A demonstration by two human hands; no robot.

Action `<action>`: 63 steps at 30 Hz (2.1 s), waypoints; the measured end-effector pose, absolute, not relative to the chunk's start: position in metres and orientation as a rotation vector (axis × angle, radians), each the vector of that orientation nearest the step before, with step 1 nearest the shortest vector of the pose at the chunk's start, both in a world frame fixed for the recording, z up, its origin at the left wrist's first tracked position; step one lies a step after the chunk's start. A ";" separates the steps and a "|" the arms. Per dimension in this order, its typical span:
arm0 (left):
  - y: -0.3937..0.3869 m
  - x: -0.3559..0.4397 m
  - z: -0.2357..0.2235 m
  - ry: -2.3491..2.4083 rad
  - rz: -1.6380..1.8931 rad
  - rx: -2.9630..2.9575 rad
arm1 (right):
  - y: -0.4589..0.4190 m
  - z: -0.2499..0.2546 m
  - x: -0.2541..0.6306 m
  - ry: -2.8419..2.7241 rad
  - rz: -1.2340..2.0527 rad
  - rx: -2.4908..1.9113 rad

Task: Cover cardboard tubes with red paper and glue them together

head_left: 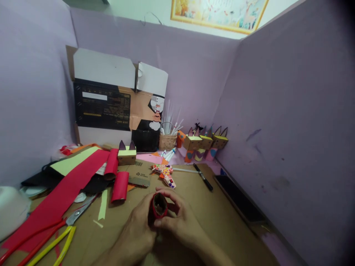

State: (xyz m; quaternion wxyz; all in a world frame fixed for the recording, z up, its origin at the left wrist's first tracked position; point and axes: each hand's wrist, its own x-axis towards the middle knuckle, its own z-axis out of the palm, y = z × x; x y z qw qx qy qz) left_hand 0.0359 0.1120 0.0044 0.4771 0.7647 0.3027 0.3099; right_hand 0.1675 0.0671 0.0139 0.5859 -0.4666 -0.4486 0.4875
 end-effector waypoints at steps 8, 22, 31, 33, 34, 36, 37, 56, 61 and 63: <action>0.134 0.024 0.015 0.660 0.867 1.020 | 0.076 0.005 0.187 -0.905 0.995 -1.018; 0.135 0.031 0.019 0.690 0.786 0.395 | 0.050 0.017 0.172 -1.571 0.305 -0.909; 0.126 0.035 0.015 0.640 0.744 0.383 | 0.045 0.008 0.158 -1.968 0.161 -0.908; 0.124 0.035 0.016 0.658 0.742 0.406 | 0.044 0.008 0.157 -2.011 0.139 -0.895; 0.124 0.034 0.017 0.668 0.741 0.429 | 0.044 0.007 0.157 -2.031 0.130 -0.883; 0.123 0.034 0.017 0.687 0.733 0.479 | 0.044 0.007 0.158 -2.060 0.102 -0.863; 0.123 0.034 0.016 0.696 0.723 0.501 | 0.045 0.007 0.159 -2.067 0.087 -0.864; 0.129 0.035 0.022 0.663 0.781 0.542 | 0.050 0.024 0.171 -1.382 0.064 -1.382; 0.122 0.037 0.016 0.564 0.737 0.617 | 0.058 0.014 0.174 -1.494 0.122 -1.551; 0.119 0.037 0.015 0.555 0.733 0.632 | 0.059 0.010 0.175 -1.550 0.070 -1.560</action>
